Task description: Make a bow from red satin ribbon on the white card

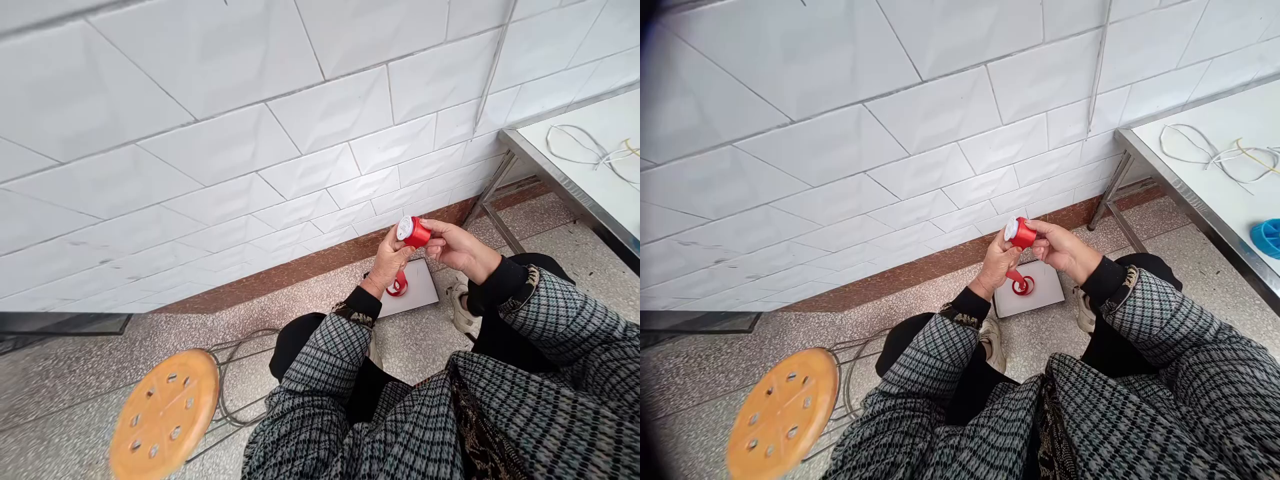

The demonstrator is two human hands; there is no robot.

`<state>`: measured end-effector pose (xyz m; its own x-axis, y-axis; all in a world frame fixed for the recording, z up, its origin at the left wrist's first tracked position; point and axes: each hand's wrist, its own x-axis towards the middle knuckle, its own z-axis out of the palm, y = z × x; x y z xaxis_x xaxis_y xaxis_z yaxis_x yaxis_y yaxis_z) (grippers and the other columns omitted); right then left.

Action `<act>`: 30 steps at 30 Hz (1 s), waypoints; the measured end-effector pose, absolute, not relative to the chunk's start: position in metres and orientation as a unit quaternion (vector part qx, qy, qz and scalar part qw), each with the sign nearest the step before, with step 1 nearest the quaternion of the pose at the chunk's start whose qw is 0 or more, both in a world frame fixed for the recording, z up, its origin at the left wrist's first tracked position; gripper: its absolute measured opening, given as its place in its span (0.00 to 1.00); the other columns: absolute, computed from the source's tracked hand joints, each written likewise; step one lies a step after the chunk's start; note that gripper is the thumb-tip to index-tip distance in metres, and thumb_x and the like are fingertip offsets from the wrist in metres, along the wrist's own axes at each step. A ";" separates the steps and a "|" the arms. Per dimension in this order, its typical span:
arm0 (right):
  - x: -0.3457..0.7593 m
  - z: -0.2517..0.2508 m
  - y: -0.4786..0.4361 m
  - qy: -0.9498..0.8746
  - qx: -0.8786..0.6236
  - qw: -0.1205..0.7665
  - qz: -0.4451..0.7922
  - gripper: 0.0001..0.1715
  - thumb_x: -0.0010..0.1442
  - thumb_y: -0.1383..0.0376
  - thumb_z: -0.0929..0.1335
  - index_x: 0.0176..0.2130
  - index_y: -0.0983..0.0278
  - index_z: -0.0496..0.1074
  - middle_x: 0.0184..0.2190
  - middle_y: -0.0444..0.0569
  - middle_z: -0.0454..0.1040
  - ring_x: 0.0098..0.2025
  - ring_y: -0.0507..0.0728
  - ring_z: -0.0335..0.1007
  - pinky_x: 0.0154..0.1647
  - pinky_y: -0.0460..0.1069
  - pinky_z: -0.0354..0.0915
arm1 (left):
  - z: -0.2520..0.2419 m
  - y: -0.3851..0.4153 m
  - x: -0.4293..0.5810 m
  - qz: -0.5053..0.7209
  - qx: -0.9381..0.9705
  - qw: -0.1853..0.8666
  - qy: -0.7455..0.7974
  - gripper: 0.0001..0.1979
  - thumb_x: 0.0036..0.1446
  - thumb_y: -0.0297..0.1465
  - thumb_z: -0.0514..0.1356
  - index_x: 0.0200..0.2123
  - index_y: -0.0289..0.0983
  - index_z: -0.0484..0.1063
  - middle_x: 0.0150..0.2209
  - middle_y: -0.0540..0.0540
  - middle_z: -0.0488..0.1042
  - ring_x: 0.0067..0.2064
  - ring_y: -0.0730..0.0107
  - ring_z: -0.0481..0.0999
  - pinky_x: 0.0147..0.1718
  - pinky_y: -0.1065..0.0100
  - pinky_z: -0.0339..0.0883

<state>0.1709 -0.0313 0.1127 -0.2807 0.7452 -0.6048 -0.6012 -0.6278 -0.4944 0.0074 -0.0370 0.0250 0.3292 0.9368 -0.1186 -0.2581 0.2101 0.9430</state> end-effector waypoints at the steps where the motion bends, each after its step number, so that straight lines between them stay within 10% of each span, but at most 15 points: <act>1: 0.172 0.112 -0.031 -0.091 -0.421 0.428 0.794 0.06 0.64 0.73 0.71 0.32 0.68 0.73 0.18 0.37 0.63 0.15 0.41 0.41 0.13 0.38 0.47 | 0.024 -0.037 0.008 0.437 0.445 0.691 0.367 0.46 0.46 0.45 0.75 0.65 0.37 0.64 0.21 0.61 0.64 0.17 0.84 0.52 0.18 0.73 0.45; 12: 0.179 0.104 -0.031 -0.141 -0.411 0.435 0.789 0.04 0.60 0.70 0.74 0.33 0.67 0.75 0.19 0.37 0.61 0.17 0.41 0.38 0.14 0.39 0.47 | 0.014 -0.038 0.016 0.465 0.466 0.658 0.365 0.44 0.48 0.47 0.74 0.65 0.37 0.67 0.22 0.59 0.68 0.18 0.82 0.57 0.18 0.75 0.52; 19: 0.182 0.111 -0.032 -0.081 -0.418 0.336 0.840 0.07 0.62 0.70 0.72 0.32 0.67 0.72 0.17 0.35 0.59 0.15 0.41 0.36 0.13 0.37 0.47 | 0.030 -0.027 0.004 0.467 0.542 0.600 0.357 0.44 0.34 0.43 0.81 0.57 0.38 0.75 0.51 0.40 0.80 0.50 0.59 0.78 0.47 0.65 0.72; 25: 0.176 0.107 -0.036 -0.066 -0.422 0.365 0.827 0.08 0.64 0.68 0.73 0.33 0.65 0.72 0.18 0.35 0.61 0.16 0.41 0.38 0.13 0.37 0.49 | 0.023 -0.035 0.010 0.464 0.442 0.675 0.366 0.39 0.37 0.44 0.80 0.52 0.37 0.73 0.26 0.56 0.72 0.21 0.81 0.64 0.22 0.74 0.58; 30: 0.161 0.095 -0.046 -0.190 -0.424 0.436 0.770 0.16 0.56 0.61 0.79 0.31 0.66 0.73 0.18 0.36 0.62 0.18 0.44 0.47 0.18 0.41 0.56 | 0.027 -0.041 0.022 0.491 0.369 0.694 0.375 0.34 0.41 0.44 0.78 0.47 0.38 0.69 0.19 0.62 0.61 0.16 0.85 0.52 0.16 0.75 0.44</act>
